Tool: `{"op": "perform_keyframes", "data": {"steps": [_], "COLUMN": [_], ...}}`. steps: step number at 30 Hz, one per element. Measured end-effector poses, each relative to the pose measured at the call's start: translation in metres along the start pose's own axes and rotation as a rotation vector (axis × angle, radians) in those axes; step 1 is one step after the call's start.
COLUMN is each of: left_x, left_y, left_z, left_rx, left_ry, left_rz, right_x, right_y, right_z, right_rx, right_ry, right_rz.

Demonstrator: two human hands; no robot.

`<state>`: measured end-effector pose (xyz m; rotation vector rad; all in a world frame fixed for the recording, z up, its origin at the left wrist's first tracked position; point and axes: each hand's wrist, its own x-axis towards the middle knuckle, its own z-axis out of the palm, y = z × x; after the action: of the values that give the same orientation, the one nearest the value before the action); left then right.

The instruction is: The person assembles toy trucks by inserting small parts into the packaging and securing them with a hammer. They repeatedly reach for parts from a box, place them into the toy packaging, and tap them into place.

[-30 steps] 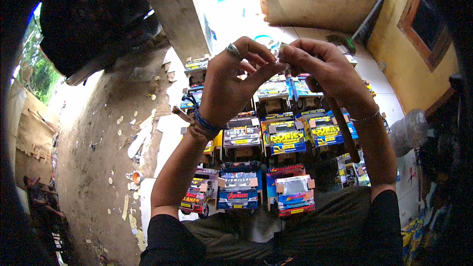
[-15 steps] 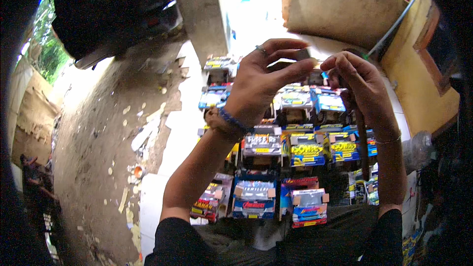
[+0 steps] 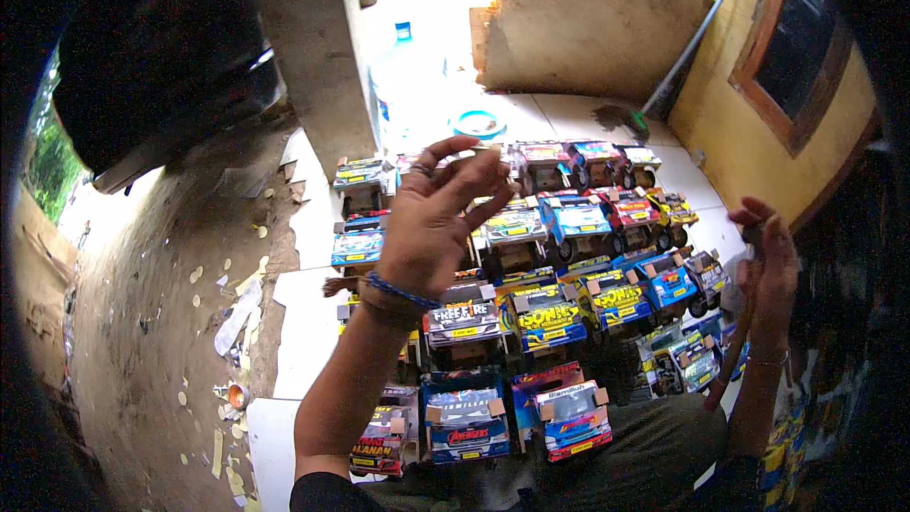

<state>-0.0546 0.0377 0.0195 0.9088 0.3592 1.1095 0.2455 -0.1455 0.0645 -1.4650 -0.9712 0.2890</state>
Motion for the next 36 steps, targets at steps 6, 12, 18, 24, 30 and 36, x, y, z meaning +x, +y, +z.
{"op": "perform_keyframes", "data": {"steps": [6, 12, 18, 24, 30, 36], "left_x": [0.009, 0.017, 0.129, 0.289, 0.345, 0.347], "left_y": [-0.006, -0.039, -0.088, -0.157, -0.205, -0.224], "left_z": [-0.046, -0.072, -0.073, -0.064, -0.065, -0.077], "left_rx": [-0.018, 0.194, 0.788, 0.952, 1.060, 1.210], "left_ry": [0.100, 0.344, 0.026, -0.180, -0.247, -0.239], "left_rz": [0.081, -0.086, -0.105, -0.176, -0.208, -0.148], "right_x": [-0.031, -0.089, -0.086, -0.043, -0.014, 0.006], "right_y": [0.038, 0.066, 0.080, 0.074, 0.094, 0.114], "right_z": [-0.044, -0.056, -0.066, -0.068, -0.078, -0.069], "right_rx": [0.084, 0.224, 0.380, 0.210, 0.072, 0.026], "right_ry": [0.005, -0.018, -0.448, -0.493, -0.552, -0.586], "right_rz": [-0.011, 0.428, 0.653, 0.761, 0.779, 0.819]}}
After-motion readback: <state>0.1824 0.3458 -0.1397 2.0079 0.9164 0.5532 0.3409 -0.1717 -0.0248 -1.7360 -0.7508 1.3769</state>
